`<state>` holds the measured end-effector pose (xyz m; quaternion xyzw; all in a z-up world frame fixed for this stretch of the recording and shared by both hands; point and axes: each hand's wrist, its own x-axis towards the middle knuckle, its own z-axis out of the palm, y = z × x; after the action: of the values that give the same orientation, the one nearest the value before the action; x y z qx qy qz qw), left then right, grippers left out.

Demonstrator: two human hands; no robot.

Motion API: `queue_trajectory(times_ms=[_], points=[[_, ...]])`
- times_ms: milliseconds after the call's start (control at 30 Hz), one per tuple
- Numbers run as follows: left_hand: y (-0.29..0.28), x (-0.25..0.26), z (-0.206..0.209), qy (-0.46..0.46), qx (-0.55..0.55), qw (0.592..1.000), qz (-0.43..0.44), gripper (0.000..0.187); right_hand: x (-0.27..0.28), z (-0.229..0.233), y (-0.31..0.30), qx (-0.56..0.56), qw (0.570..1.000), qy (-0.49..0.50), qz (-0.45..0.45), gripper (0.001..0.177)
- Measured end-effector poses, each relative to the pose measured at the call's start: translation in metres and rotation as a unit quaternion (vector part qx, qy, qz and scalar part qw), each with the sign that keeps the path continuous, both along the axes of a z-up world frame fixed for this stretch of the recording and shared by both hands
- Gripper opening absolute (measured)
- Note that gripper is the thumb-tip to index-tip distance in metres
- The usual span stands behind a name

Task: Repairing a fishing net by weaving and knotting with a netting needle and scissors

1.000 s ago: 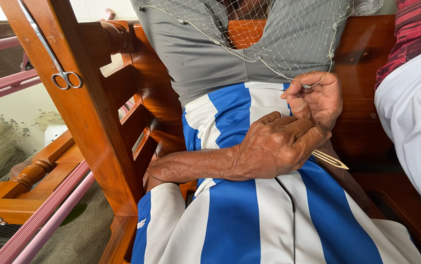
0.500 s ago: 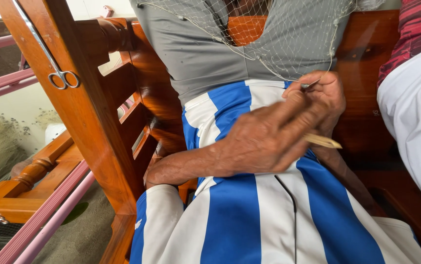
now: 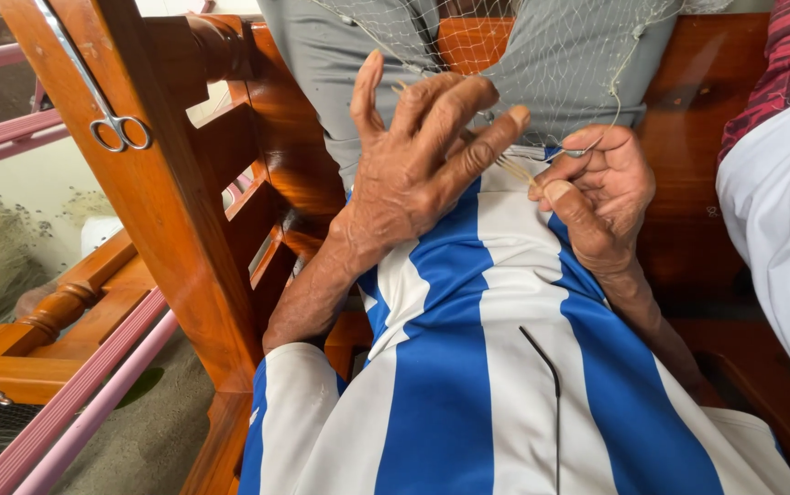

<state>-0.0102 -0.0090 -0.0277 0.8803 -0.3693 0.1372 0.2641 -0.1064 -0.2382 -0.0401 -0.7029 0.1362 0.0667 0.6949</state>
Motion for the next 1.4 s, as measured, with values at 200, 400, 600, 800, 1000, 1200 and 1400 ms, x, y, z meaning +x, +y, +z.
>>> queue_trajectory(times_ms=[200, 400, 600, 800, 1000, 1200, 1400], points=[[-0.007, 0.003, -0.006, 0.061, -0.011, 0.998, -0.014, 0.022, 0.000, -0.004, -0.001, 0.020, 1.000, -0.015, 0.013, 0.035], [-0.013, 0.000, -0.009, 0.102, -0.006, 0.995, -0.002, 0.025, 0.002, -0.002, 0.000, 0.023, 1.000, -0.012, 0.013, 0.034], [-0.014, -0.001, -0.016, 0.070, 0.007, 0.997, -0.004, 0.026, 0.001, -0.005, -0.001, 0.027, 0.999, -0.018, 0.019, 0.033], [-0.017, -0.005, -0.023, 0.060, 0.031, 0.998, -0.008, 0.031, 0.002, -0.004, -0.001, 0.034, 0.999, -0.005, 0.020, 0.032], [-0.021, -0.003, -0.018, 0.124, -0.021, 0.992, -0.006, 0.023, 0.003, -0.002, 0.001, 0.040, 0.999, -0.002, 0.013, 0.034], [-0.018, 0.001, -0.040, 0.213, -0.142, 0.963, -0.082, 0.033, 0.002, -0.002, 0.000, 0.093, 0.996, -0.002, 0.018, 0.031], [-0.024, -0.011, -0.024, 0.255, -0.243, 0.921, -0.166, 0.040, -0.002, -0.007, -0.003, 0.141, 0.990, -0.015, 0.026, 0.036]])
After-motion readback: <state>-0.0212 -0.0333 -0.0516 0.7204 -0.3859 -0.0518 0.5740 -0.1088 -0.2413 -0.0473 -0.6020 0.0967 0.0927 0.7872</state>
